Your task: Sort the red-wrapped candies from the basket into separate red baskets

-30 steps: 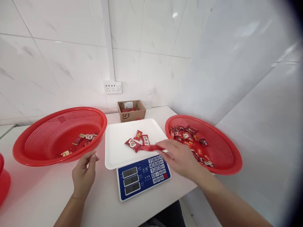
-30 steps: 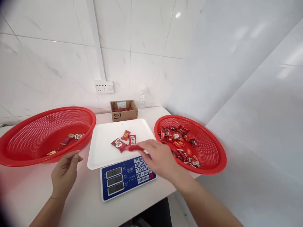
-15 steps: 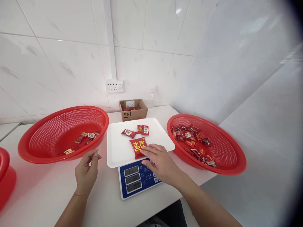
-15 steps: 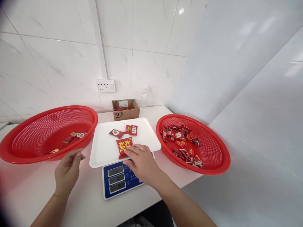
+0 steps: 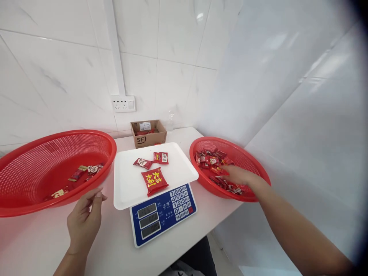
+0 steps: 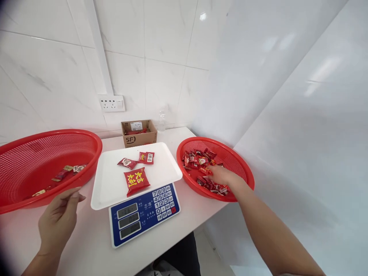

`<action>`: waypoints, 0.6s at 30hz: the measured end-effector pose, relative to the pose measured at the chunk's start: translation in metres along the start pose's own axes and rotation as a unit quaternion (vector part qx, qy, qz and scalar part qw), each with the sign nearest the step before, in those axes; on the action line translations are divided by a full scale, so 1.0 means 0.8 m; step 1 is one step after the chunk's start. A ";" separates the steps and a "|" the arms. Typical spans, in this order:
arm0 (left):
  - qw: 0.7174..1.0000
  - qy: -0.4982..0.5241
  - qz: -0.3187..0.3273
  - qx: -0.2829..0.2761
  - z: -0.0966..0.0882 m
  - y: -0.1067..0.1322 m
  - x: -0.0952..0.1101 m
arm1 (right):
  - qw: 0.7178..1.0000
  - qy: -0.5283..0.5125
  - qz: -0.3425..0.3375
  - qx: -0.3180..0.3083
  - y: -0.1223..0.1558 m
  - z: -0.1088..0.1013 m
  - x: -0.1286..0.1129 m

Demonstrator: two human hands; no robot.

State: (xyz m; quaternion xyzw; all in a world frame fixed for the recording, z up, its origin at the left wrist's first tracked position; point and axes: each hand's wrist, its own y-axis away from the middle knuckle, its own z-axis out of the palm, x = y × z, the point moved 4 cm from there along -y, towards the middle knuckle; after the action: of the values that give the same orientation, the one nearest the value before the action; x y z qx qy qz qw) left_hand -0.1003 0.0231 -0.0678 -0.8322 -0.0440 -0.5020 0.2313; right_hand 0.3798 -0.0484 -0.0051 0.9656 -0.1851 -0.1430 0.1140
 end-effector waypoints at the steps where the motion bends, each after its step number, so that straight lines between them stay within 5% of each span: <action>1: 1.000 -0.001 -0.002 0.000 0.000 0.000 0.001 | 0.999 0.002 -0.001 -0.034 -0.001 0.008 0.010; 6: 1.000 -0.003 -0.022 0.005 -0.001 0.001 0.002 | 0.976 -0.096 -0.115 -0.155 0.000 0.040 0.003; 12: 0.999 -0.031 -0.008 -0.004 -0.001 -0.001 0.006 | 0.988 -0.069 -0.141 -0.009 -0.054 0.012 -0.031; 18: 0.999 -0.046 -0.013 -0.005 -0.003 -0.004 0.003 | 0.988 -0.046 -0.137 -0.050 -0.097 0.021 -0.066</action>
State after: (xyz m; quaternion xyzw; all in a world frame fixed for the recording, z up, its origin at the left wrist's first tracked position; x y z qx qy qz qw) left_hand -0.1017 0.0245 -0.0639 -0.8551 -0.0628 -0.4660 0.2184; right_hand 0.3525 0.0398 -0.0296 0.9674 -0.0482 -0.2103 0.1330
